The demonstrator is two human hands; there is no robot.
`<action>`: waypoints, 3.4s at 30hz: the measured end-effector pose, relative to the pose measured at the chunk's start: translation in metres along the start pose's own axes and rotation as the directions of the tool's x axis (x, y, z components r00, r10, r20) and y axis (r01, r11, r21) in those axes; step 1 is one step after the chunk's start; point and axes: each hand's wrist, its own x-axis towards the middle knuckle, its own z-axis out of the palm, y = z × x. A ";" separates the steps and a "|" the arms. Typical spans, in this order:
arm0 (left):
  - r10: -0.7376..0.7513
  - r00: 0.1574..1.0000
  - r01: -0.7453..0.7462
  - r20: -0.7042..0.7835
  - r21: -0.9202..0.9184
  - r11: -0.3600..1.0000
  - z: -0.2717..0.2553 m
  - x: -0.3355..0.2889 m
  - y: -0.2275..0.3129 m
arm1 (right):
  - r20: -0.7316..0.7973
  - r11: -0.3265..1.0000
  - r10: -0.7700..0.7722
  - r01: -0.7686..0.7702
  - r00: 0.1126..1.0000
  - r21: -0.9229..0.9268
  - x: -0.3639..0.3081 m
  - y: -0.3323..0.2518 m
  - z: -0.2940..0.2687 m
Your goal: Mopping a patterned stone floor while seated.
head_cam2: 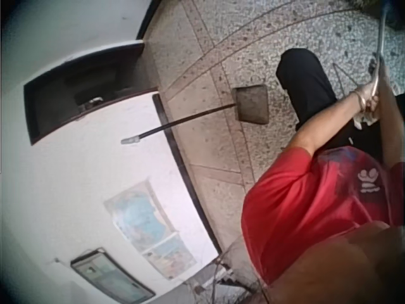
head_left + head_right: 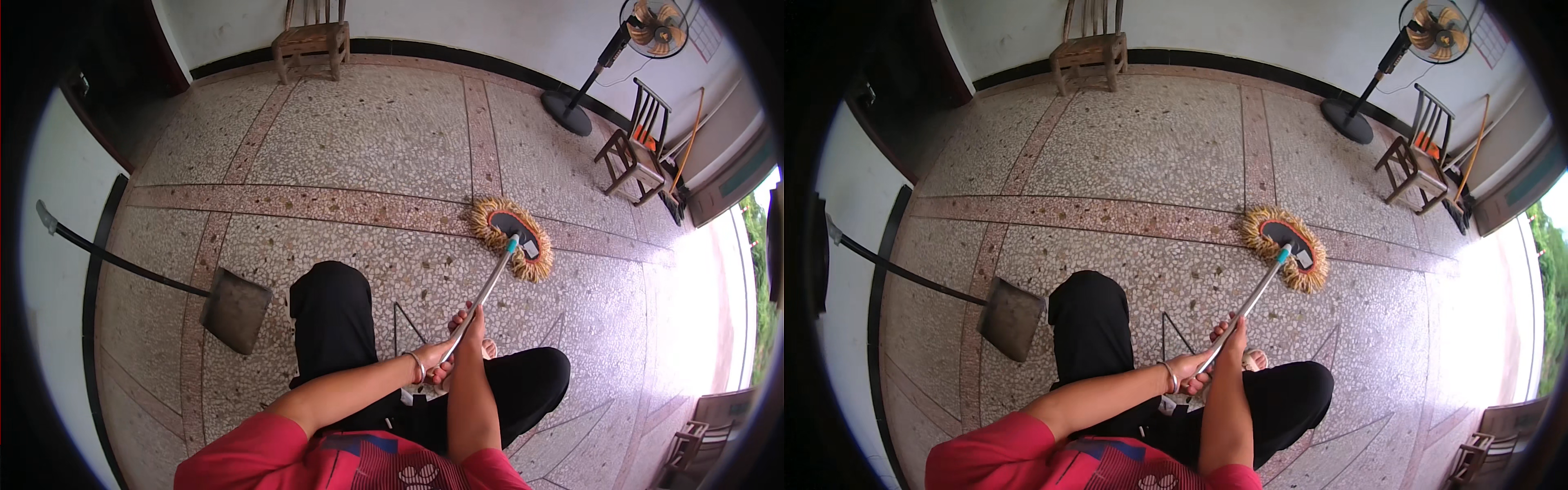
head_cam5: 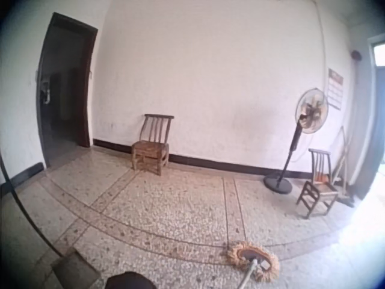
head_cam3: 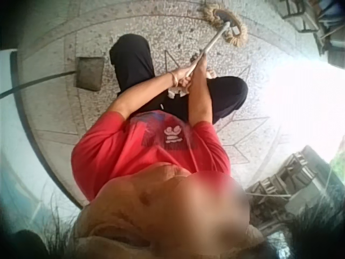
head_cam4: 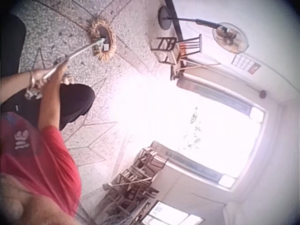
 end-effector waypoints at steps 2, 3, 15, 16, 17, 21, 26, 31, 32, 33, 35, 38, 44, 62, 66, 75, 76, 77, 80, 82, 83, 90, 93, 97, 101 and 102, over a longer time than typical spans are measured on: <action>-0.014 0.999 0.011 0.037 0.092 0.996 0.000 0.002 0.004 | -0.046 0.994 -0.075 0.078 0.996 0.071 0.004 0.000 -0.018; -0.028 1.000 0.026 0.007 0.149 0.989 -0.006 -0.003 0.007 | -0.071 0.994 -0.064 0.069 0.995 0.082 0.001 0.006 -0.016; 0.218 0.949 -0.265 -0.229 -0.198 0.944 -0.026 -0.041 -0.015 | 0.115 0.935 0.247 -0.206 0.962 -0.289 -0.004 0.055 0.074; 0.248 0.935 -0.321 -0.253 -0.307 0.896 -0.030 -0.045 -0.020 | 0.126 0.900 0.296 -0.232 0.947 -0.368 -0.008 0.066 0.088; 0.256 0.929 -0.350 -0.266 -0.413 0.841 -0.037 -0.046 -0.026 | 0.102 0.838 0.332 -0.243 0.938 -0.489 -0.013 0.076 0.102; 0.322 0.876 -0.479 -0.358 -0.574 0.664 -0.042 -0.065 -0.030 | 0.150 0.597 0.388 -0.124 0.909 -0.793 -0.020 0.115 0.145; 0.431 0.822 -0.562 -0.373 -0.658 0.502 -0.045 -0.071 -0.008 | 0.298 0.515 0.596 -0.069 0.746 -0.854 0.007 0.138 0.154; 0.357 0.806 -0.589 -0.471 -0.583 0.560 -0.060 -0.075 0.003 | 0.393 0.621 0.496 -0.001 0.774 -0.784 0.010 0.159 0.162; 0.336 0.808 -0.579 -0.485 -0.544 0.607 -0.061 -0.074 0.005 | 0.405 0.664 0.457 -0.001 0.792 -0.747 0.009 0.158 0.161; 0.341 0.815 -0.570 -0.469 -0.539 0.620 -0.057 -0.069 0.007 | 0.427 0.718 0.378 0.031 0.822 -0.696 0.019 0.149 0.152; 0.310 0.863 -0.494 -0.399 -0.536 0.685 -0.063 -0.066 0.011 | 0.375 0.706 0.388 -0.010 0.842 -0.708 0.012 0.136 0.154; 0.295 0.919 -0.386 -0.262 -0.436 0.813 -0.063 -0.055 0.016 | 0.251 0.796 0.232 -0.035 0.940 -0.604 0.000 0.112 0.148; 0.227 0.966 -0.241 -0.121 -0.118 0.963 -0.051 -0.021 -0.005 | 0.032 0.896 0.213 -0.182 0.976 -0.405 0.001 0.060 0.068; 0.102 0.968 -0.061 -0.229 0.177 0.982 -0.048 -0.016 -0.057 | -0.073 0.942 0.044 -0.065 0.996 -0.329 -0.020 0.063 -0.012; 0.110 0.943 -0.037 -0.314 0.229 0.973 -0.034 -0.038 -0.048 | -0.030 0.977 0.028 -0.034 0.999 -0.211 -0.027 0.067 0.003; 0.091 0.970 -0.090 -0.227 0.018 0.996 -0.048 -0.056 -0.032 | -0.092 0.979 0.074 -0.090 0.993 -0.181 -0.031 0.070 0.038; 0.097 0.971 -0.104 -0.219 -0.023 0.994 -0.051 -0.059 -0.028 | -0.091 0.978 0.082 -0.098 0.992 -0.184 -0.031 0.072 0.046; 0.100 0.970 -0.115 -0.220 -0.056 0.992 -0.046 -0.067 -0.021 | -0.061 0.963 0.114 -0.125 0.992 -0.241 -0.028 0.072 0.052; 0.122 0.971 -0.173 -0.205 -0.253 0.952 -0.046 -0.081 -0.012 | 0.053 0.880 0.207 -0.162 0.977 -0.446 -0.015 0.077 0.078; 0.150 0.973 -0.200 -0.173 -0.329 0.923 -0.044 -0.089 -0.003 | 0.141 0.821 0.135 -0.031 0.981 -0.570 -0.007 0.086 0.098; 0.192 0.971 -0.236 -0.146 -0.413 0.880 -0.039 -0.089 0.005 | 0.170 0.769 0.151 -0.008 0.974 -0.639 0.010 0.083 0.098; 0.306 0.947 -0.294 -0.094 -0.633 0.716 -0.040 -0.125 0.076 | 0.935 -0.378 -0.100 0.856 0.341 -0.353 -0.007 0.077 0.180; 0.296 0.953 -0.256 -0.061 -0.683 0.684 -0.036 -0.130 0.087 | 0.953 -0.257 -0.085 0.918 0.290 -0.302 -0.004 0.068 0.213; 0.284 0.958 -0.237 -0.043 -0.674 0.700 -0.022 -0.121 0.107 | 0.964 -0.146 -0.068 0.954 0.255 -0.263 0.009 0.053 0.222; 0.271 0.961 -0.235 -0.050 -0.664 0.710 0.005 -0.077 0.117 | 0.940 -0.141 -0.158 0.936 0.302 -0.324 0.025 0.023 0.204; 0.256 0.966 -0.217 -0.039 -0.659 0.720 0.013 -0.067 0.121 | 0.928 -0.156 -0.197 0.924 0.317 -0.349 0.027 0.014 0.197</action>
